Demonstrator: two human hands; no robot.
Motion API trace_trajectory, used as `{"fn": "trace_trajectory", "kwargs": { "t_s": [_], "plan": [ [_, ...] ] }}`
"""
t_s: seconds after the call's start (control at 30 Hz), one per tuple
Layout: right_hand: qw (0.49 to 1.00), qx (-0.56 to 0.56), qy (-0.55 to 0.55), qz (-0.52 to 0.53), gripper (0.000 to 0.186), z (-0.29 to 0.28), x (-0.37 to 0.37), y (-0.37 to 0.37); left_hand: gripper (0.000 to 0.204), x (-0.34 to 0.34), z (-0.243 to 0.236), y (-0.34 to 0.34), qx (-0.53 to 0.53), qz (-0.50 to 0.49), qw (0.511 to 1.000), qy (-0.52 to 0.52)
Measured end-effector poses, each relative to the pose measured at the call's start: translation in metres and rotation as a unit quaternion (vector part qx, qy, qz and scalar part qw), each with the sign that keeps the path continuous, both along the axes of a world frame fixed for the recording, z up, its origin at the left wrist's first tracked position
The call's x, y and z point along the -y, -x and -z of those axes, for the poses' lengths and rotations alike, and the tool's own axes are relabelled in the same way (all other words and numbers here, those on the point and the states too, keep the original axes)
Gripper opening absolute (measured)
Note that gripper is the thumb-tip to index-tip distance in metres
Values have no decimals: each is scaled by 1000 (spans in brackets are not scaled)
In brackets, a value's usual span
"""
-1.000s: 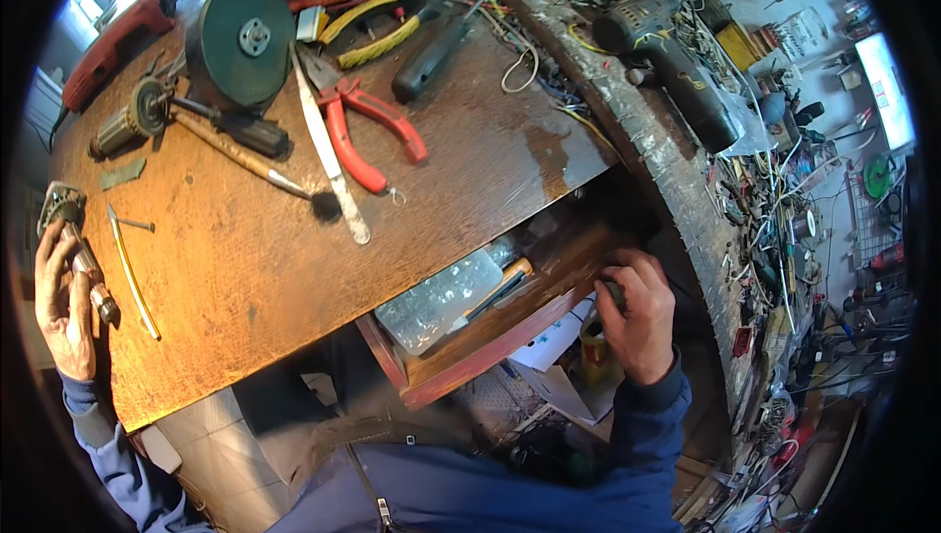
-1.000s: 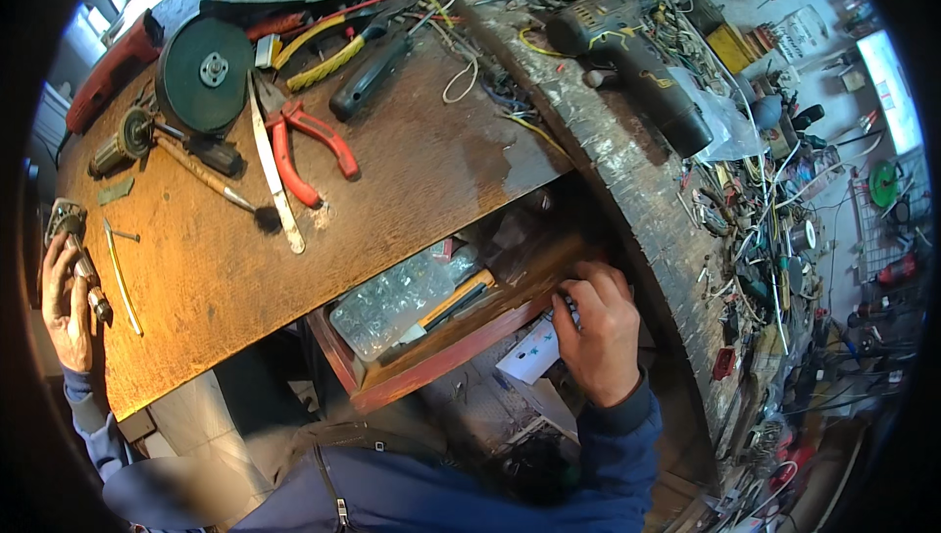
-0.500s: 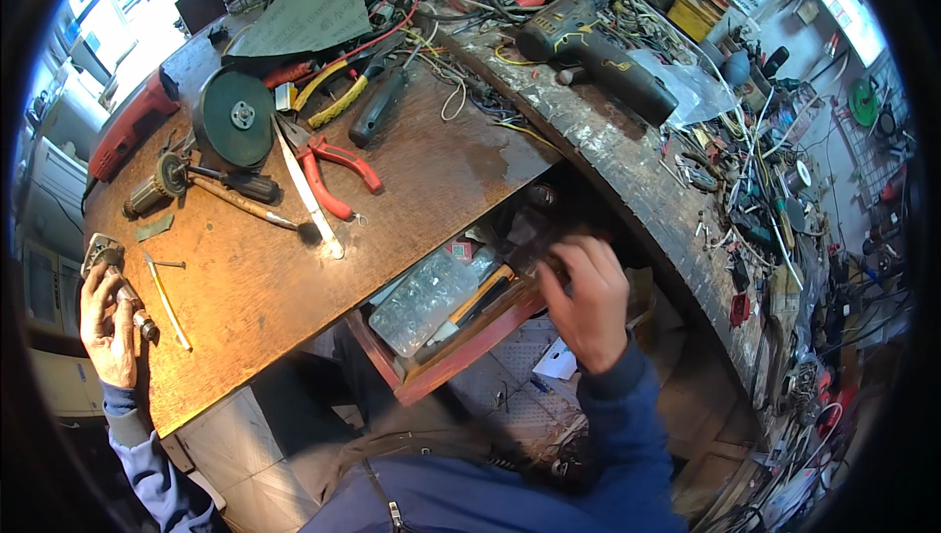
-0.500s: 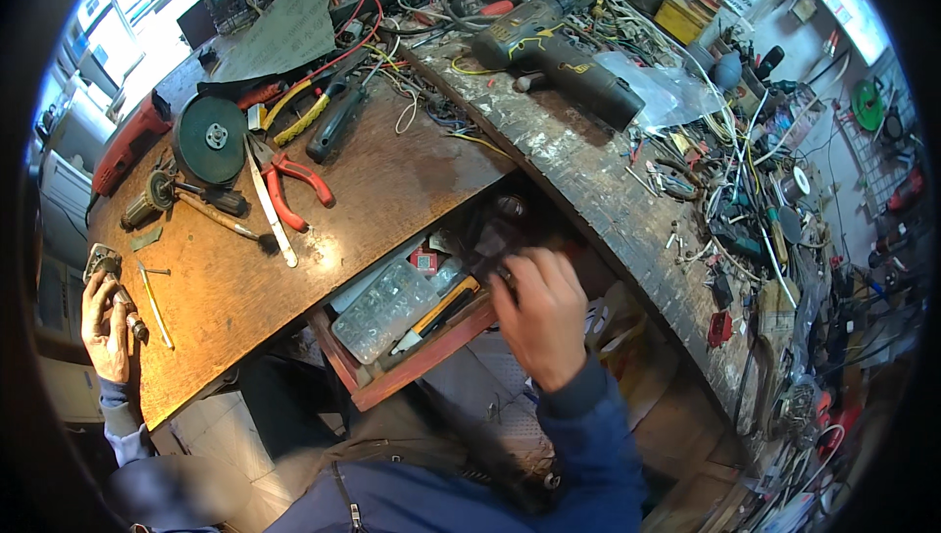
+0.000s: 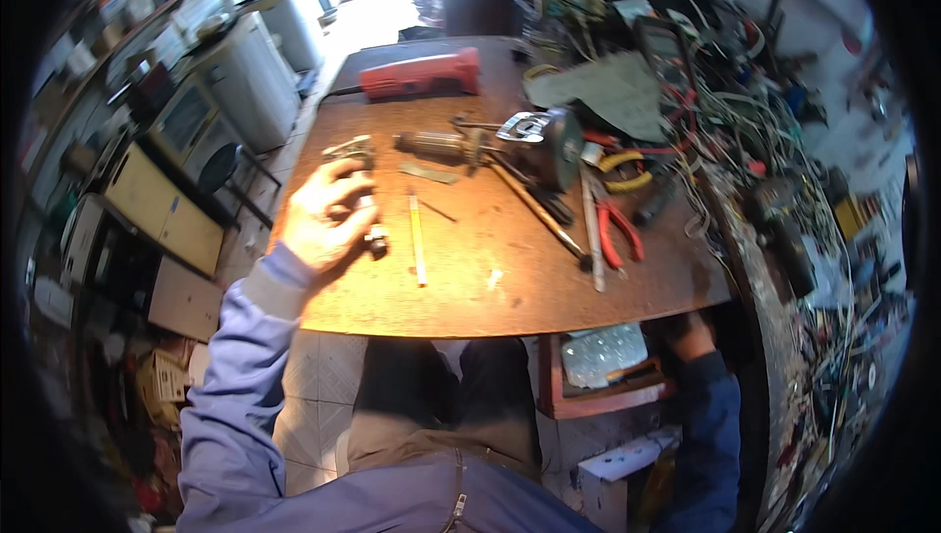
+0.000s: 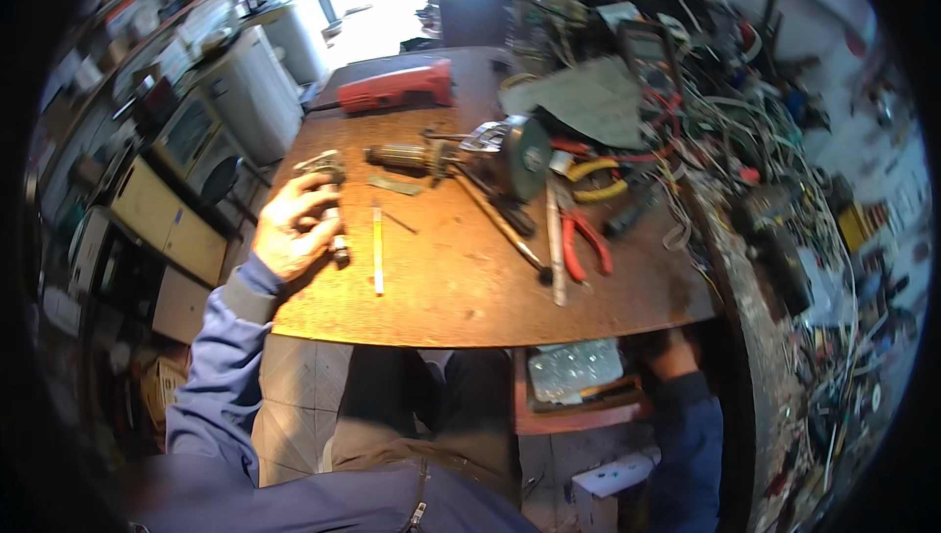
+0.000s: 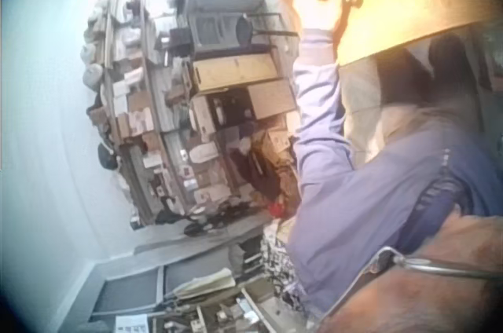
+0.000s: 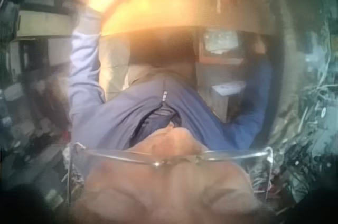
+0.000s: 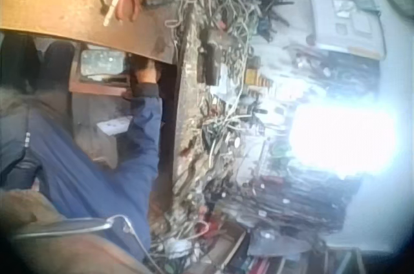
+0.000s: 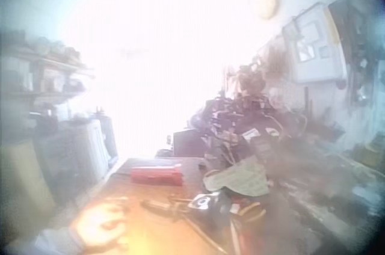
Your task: The person uses a pencil to mark a cylindrical motor component, then retrieves pliers from a drawer and uses them to adjust a small part on the motor. The work occurs at a cluttered workbench with various tools and electronic parts visible.
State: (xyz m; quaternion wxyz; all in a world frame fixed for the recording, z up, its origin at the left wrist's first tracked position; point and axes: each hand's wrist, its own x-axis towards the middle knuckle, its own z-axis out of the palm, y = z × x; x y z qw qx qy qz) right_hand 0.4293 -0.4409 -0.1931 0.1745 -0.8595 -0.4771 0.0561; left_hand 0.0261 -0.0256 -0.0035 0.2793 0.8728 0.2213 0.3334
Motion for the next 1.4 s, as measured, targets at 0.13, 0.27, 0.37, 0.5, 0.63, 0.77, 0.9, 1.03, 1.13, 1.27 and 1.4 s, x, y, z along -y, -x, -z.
{"fn": "trace_trajectory", "kwargs": {
  "t_s": [0.13,0.27,0.37,0.5,0.63,0.77,0.9,1.03,1.13,1.27,1.4],
  "plan": [
    [998,-46,-15,41,45,52,30,-64,27,-14,11,9,-7,0,998,-55],
    [918,-175,-255,246,37,56,71,-82,29,-14,6,5,-10,-1,996,-89],
    [853,-356,-248,290,34,-102,16,60,29,-14,6,11,-21,-9,994,-109],
    [802,-395,-383,231,37,-97,63,106,29,-16,10,13,-18,-10,993,-116],
    [715,-492,-433,244,41,-67,104,169,30,-17,10,11,-16,-2,991,-130],
    [790,-416,-413,181,29,-27,126,205,29,-17,9,8,-25,1,992,-120],
    [552,-546,-599,196,26,-46,71,213,28,-18,12,13,-24,-10,995,-92],
    [736,-356,-481,316,22,-31,56,198,29,-16,9,11,-17,-7,996,-85],
    [771,-196,-435,421,39,-18,40,191,30,-17,10,7,-21,-1,995,-99],
    [849,-34,-356,388,50,-4,39,183,29,-13,6,10,-35,-4,994,-99],
    [864,13,-324,385,49,-10,32,182,28,-10,5,8,-35,-10,995,-90]
  ]
}}
